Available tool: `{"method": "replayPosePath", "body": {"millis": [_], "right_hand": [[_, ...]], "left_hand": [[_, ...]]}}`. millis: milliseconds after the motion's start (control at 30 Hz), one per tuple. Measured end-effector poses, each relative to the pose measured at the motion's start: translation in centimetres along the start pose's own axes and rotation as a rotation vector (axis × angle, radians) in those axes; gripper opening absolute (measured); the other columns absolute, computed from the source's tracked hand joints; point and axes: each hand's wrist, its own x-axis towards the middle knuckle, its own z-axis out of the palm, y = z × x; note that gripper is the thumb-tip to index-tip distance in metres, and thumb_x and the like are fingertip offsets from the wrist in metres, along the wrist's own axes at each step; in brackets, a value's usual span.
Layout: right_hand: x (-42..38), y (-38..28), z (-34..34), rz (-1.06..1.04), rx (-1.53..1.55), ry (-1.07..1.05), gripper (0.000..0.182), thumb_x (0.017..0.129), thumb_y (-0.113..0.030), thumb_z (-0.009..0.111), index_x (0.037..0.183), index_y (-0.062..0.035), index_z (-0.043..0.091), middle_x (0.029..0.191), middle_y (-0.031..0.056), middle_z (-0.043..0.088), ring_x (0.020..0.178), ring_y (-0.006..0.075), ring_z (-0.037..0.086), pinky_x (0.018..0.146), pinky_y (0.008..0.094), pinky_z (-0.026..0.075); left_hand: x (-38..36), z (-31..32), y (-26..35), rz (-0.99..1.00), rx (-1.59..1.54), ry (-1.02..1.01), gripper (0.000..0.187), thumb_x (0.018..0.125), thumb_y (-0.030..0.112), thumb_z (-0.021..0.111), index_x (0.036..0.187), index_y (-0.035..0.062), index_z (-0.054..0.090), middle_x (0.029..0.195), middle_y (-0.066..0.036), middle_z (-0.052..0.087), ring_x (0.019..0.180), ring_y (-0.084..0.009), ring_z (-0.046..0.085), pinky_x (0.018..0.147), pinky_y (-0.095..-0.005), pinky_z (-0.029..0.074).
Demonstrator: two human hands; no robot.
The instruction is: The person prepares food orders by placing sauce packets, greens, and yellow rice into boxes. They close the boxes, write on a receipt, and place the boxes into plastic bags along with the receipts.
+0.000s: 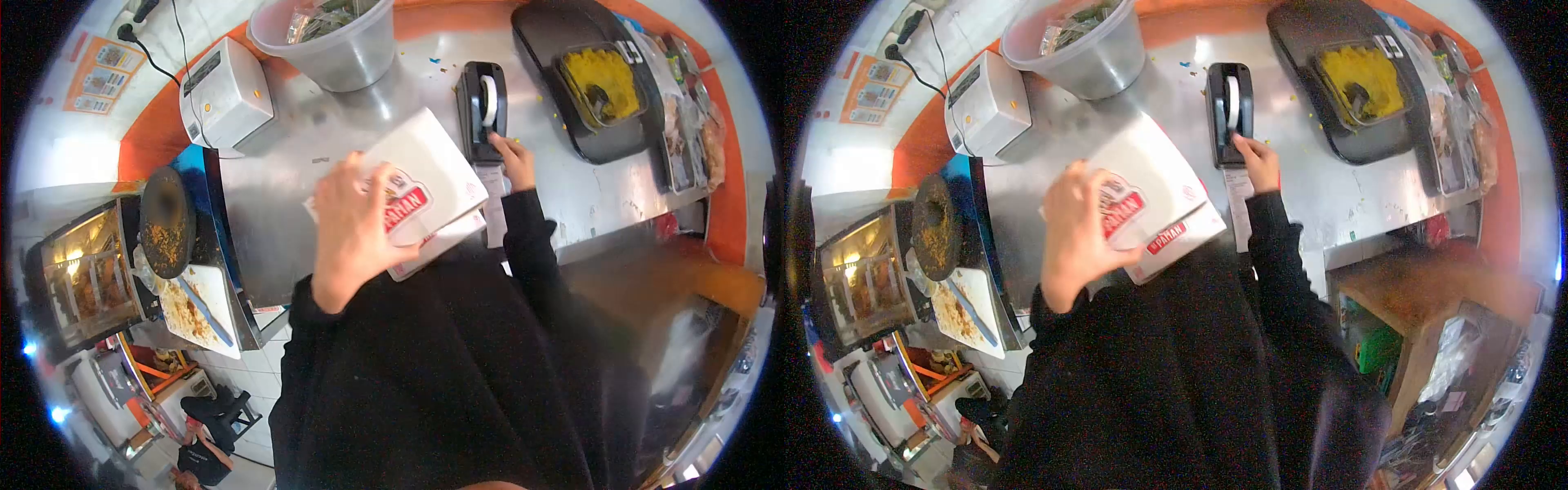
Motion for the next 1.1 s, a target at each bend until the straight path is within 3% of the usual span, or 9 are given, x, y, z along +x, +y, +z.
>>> {"method": "replayPosePath", "body": {"millis": [300, 467, 600, 667, 700, 800, 900, 1000, 1100], "right_hand": [[-3.3, -2.0, -3.4, 0.054, 0.240, -0.348, 0.024, 0.077, -0.018, 0.064, 0.085, 0.0048, 0.065, 0.085, 0.0087, 0.065, 0.079, 0.0143, 0.059, 0.072, 0.0242, 0.045], [-1.0, 2.3, -2.1, -0.164, -0.317, -0.126, 0.026, 0.070, -0.034, 0.069, 0.077, -0.0084, 0.070, 0.069, 0.0089, 0.066, 0.065, 0.0214, 0.062, 0.067, 0.0287, 0.047], [-2.3, 0.3, -3.2, -0.199, -0.926, 0.154, 0.022, 0.067, -0.033, 0.068, 0.072, -0.0119, 0.069, 0.079, 0.0108, 0.062, 0.083, 0.0270, 0.059, 0.073, 0.0337, 0.045], [-1.2, 3.9, -6.0, -0.233, -0.878, 0.056, 0.027, 0.062, -0.037, 0.069, 0.071, -0.0116, 0.069, 0.074, 0.0112, 0.061, 0.074, 0.0285, 0.058, 0.069, 0.0382, 0.046], [-0.6, 6.4, -8.0, -0.509, -0.738, 0.049, 0.023, 0.065, -0.034, 0.068, 0.071, -0.0120, 0.069, 0.075, 0.0119, 0.061, 0.072, 0.0260, 0.058, 0.068, 0.0364, 0.046], [-5.6, 4.6, -12.8, -0.461, -0.306, 0.014, 0.019, 0.075, -0.019, 0.065, 0.075, -0.0004, 0.065, 0.075, 0.0096, 0.062, 0.070, 0.0153, 0.059, 0.065, 0.0262, 0.045], [-9.9, 2.5, -16.3, -0.226, -0.049, -0.021, 0.022, 0.080, -0.018, 0.061, 0.076, 0.0030, 0.063, 0.070, 0.0042, 0.061, 0.059, 0.0083, 0.053, 0.058, 0.0215, 0.041], [-13.0, 0.7, -18.6, -0.157, 0.083, 0.046, 0.017, 0.082, -0.017, 0.059, 0.080, -0.0005, 0.064, 0.064, 0.0000, 0.055, 0.051, 0.0039, 0.041, 0.047, 0.0185, 0.031], [-14.2, -0.9, -20.0, -0.152, 0.086, 0.111, 0.016, 0.082, -0.016, 0.060, 0.084, -0.0008, 0.065, 0.063, -0.0014, 0.054, 0.049, 0.0021, 0.035, 0.043, 0.0179, 0.025]], "left_hand": [[-4.1, 6.4, 2.6, -0.006, -0.024, -0.005, 0.088, 0.044, 0.042, 0.080, 0.117, 0.0156, 0.039, 0.123, -0.019, 0.033, 0.117, -0.0363, 0.030, 0.097, -0.0562, 0.017], [-6.3, 7.2, 9.2, -0.032, -0.473, 0.273, 0.043, 0.070, 0.027, 0.068, 0.104, 0.0045, 0.051, 0.113, -0.017, 0.045, 0.106, -0.0323, 0.043, 0.089, -0.0386, 0.035], [-8.7, 17.3, 13.0, -0.289, -1.121, -0.311, 0.058, 0.080, 0.034, 0.058, 0.117, -0.0038, 0.035, 0.118, -0.022, 0.042, 0.115, -0.0286, 0.039, 0.096, -0.0356, 0.030], [-7.0, 24.2, 11.9, -0.508, -0.971, -0.229, 0.069, 0.078, 0.033, 0.060, 0.123, -0.0080, 0.030, 0.123, -0.027, 0.037, 0.118, -0.0331, 0.035, 0.098, -0.0379, 0.027], [-5.0, 24.0, 11.8, -0.551, -0.949, -0.227, 0.071, 0.077, 0.030, 0.061, 0.125, -0.0095, 0.026, 0.122, -0.030, 0.038, 0.117, -0.0356, 0.036, 0.098, -0.0379, 0.028], [-1.7, 34.9, 10.3, -0.884, -1.013, 0.209, 0.050, 0.076, 0.022, 0.062, 0.112, -0.0067, 0.043, 0.111, -0.026, 0.050, 0.104, -0.0362, 0.048, 0.088, -0.0411, 0.036], [1.8, 32.1, 11.7, -0.970, -0.968, 0.289, 0.036, 0.076, 0.018, 0.061, 0.100, -0.0057, 0.050, 0.096, -0.022, 0.058, 0.088, -0.0326, 0.056, 0.077, -0.0395, 0.042], [3.1, 30.3, 12.9, -0.948, -1.198, 0.144, 0.025, 0.077, 0.012, 0.059, 0.094, -0.0055, 0.054, 0.082, -0.017, 0.061, 0.075, -0.0275, 0.058, 0.068, -0.0356, 0.044], [0.4, 22.0, 17.2, -0.532, -1.456, 0.089, 0.042, 0.079, 0.008, 0.054, 0.117, -0.0039, 0.038, 0.089, -0.017, 0.059, 0.075, -0.0229, 0.057, 0.070, -0.0345, 0.044]]}}
